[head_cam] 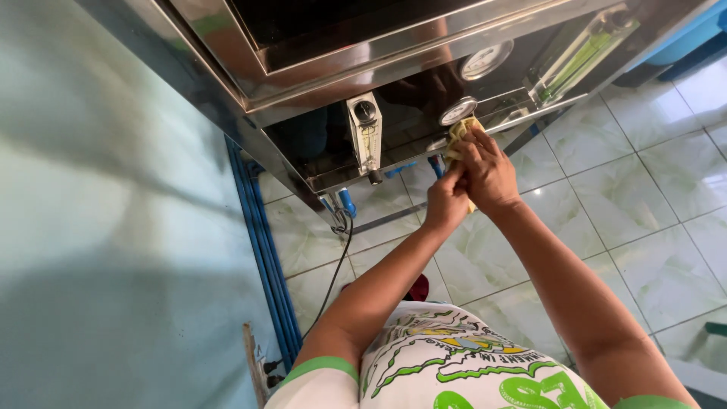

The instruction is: Wiping down water filtration tanks and control panel with a cloth.

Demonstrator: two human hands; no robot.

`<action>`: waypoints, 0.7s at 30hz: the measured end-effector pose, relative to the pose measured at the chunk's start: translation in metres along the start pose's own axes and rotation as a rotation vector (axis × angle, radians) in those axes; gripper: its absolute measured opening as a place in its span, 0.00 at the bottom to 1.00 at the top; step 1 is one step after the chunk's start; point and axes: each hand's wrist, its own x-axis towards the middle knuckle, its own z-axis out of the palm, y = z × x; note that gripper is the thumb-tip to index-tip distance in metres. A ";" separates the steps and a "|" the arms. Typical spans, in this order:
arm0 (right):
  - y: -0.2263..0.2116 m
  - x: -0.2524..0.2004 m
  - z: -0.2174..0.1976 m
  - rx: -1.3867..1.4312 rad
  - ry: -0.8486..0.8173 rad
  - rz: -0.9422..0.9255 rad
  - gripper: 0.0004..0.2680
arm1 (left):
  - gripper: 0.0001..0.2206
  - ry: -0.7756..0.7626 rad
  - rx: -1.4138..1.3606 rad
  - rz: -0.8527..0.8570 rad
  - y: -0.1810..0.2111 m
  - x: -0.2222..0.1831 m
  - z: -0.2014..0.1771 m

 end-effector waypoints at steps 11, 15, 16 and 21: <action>-0.107 0.008 0.024 0.141 -0.083 -0.083 0.22 | 0.20 -0.036 -0.215 -0.188 -0.012 -0.044 -0.126; -0.138 0.011 0.034 0.115 -0.077 -0.085 0.22 | 0.20 -0.067 -0.291 -0.212 0.009 -0.049 -0.166; -0.142 0.010 0.035 0.111 -0.063 -0.086 0.22 | 0.22 -0.069 -0.320 -0.237 0.012 -0.050 -0.172; -0.149 0.007 0.039 0.095 -0.036 -0.070 0.20 | 0.23 -0.088 -0.373 -0.301 0.021 -0.050 -0.178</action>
